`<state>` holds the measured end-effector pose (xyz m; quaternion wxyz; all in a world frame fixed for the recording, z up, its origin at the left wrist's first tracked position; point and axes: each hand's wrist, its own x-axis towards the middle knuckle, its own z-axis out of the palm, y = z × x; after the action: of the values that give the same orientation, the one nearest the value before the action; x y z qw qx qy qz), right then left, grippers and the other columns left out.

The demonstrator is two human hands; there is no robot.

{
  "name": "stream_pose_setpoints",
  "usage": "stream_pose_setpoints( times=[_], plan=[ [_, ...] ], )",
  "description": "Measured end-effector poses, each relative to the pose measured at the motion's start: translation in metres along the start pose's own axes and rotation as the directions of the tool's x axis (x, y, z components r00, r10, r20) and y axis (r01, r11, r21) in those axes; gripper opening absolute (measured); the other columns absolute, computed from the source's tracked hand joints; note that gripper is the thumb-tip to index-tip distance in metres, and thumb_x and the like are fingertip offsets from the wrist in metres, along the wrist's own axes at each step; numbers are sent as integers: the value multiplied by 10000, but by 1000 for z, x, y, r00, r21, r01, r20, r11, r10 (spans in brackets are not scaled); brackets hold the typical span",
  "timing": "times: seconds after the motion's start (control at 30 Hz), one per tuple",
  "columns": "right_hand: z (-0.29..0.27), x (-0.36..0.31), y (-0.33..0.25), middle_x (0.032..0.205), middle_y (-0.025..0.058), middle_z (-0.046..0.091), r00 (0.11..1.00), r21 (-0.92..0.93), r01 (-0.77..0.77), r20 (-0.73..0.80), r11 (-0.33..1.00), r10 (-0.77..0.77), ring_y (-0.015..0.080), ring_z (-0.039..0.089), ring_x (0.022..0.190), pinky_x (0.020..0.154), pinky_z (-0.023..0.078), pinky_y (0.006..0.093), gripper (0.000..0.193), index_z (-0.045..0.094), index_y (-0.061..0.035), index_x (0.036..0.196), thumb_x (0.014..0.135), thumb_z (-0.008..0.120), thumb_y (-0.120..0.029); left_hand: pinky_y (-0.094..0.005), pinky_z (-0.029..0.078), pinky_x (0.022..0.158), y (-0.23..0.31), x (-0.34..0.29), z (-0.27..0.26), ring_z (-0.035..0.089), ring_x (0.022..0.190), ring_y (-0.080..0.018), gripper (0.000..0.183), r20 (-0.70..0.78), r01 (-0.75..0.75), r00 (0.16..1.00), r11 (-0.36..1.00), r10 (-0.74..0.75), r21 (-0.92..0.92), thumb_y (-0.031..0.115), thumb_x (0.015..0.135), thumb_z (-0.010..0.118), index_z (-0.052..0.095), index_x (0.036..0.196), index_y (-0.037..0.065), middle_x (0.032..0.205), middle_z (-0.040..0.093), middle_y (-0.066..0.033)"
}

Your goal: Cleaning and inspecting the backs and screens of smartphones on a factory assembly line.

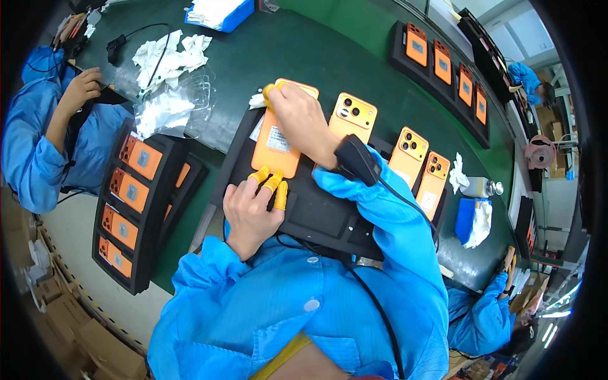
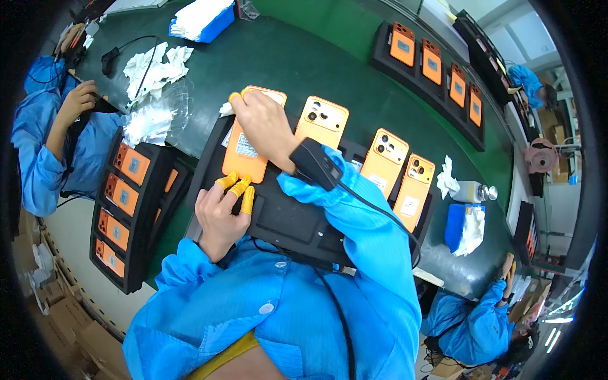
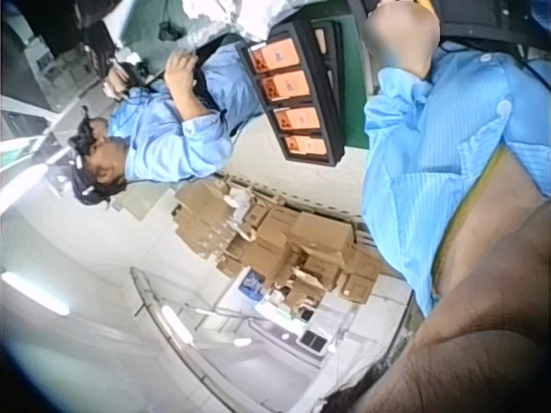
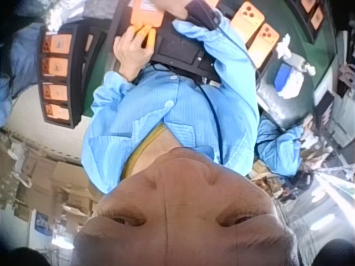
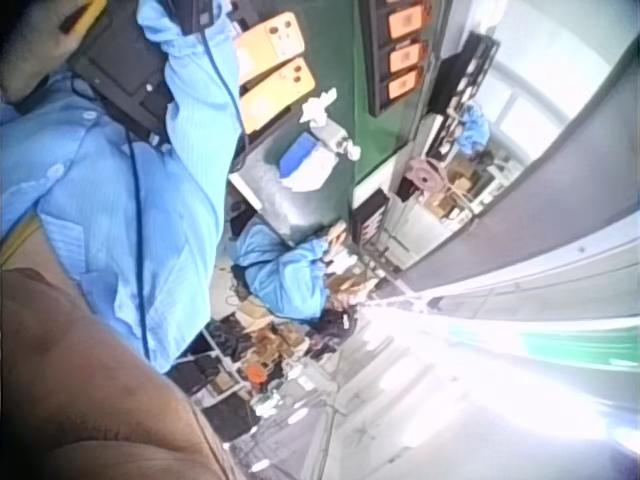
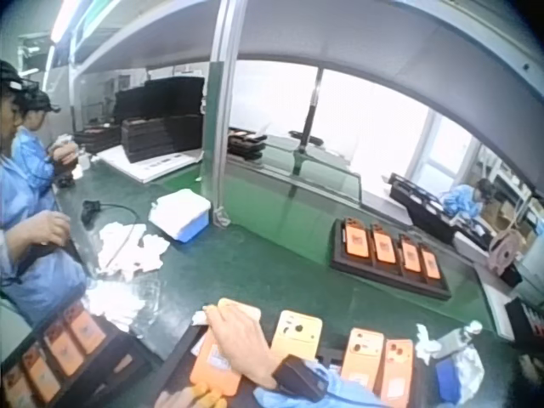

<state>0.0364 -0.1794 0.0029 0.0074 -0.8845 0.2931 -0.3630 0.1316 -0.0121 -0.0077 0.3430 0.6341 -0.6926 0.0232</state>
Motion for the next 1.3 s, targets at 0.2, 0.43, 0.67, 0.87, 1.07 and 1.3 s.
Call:
stream_pose_setpoints(
  times=[0.2,0.43,0.67,0.87,1.07,1.3],
  plan=[
    [-21,-14,20,822,150,560,987,38,-161,9,986,161,340,582,782,664,485,411,141,559,-25,932,804,615,-42,-329,349,548,1,0,1,523,586,-210,166,-24,-8,1000,1000,8,-5,125,675,741,693,818,56,827,630,-68],
    [-21,-22,6,798,168,541,965,-34,-262,-32,964,261,368,556,734,658,467,444,112,525,3,875,797,599,-28,-326,354,552,-2,0,1,532,589,-208,162,-24,-12,1000,1000,11,-14,131,678,737,693,819,64,835,632,-62],
    [-27,-43,-9,802,163,527,982,13,-112,154,994,109,340,548,763,669,468,425,187,524,-9,902,723,572,20,-327,358,558,0,1,2,539,598,-209,164,-35,-20,999,1000,20,-2,138,677,738,694,818,64,836,637,-66],
    [-30,-8,33,841,193,537,957,-47,-291,-13,956,290,385,556,787,674,464,449,163,522,2,912,764,590,7,-326,365,562,-1,0,2,543,601,-210,168,-17,-18,1000,1000,18,-7,141,673,744,696,814,62,840,641,-72],
    [-43,-69,-39,738,99,526,969,106,-11,245,994,-15,276,578,716,597,473,386,152,518,-49,839,712,602,-45,-325,367,559,-2,-1,3,561,613,-209,173,-30,-23,999,1000,23,1,136,669,746,697,817,60,845,647,-78],
    [-27,-17,14,776,129,527,988,-63,-126,80,990,131,298,558,790,677,469,398,163,507,-36,874,726,562,4,-322,365,557,-2,1,4,571,623,-203,181,-54,-26,998,999,25,-19,134,684,743,709,846,60,865,665,-79]
  ],
)
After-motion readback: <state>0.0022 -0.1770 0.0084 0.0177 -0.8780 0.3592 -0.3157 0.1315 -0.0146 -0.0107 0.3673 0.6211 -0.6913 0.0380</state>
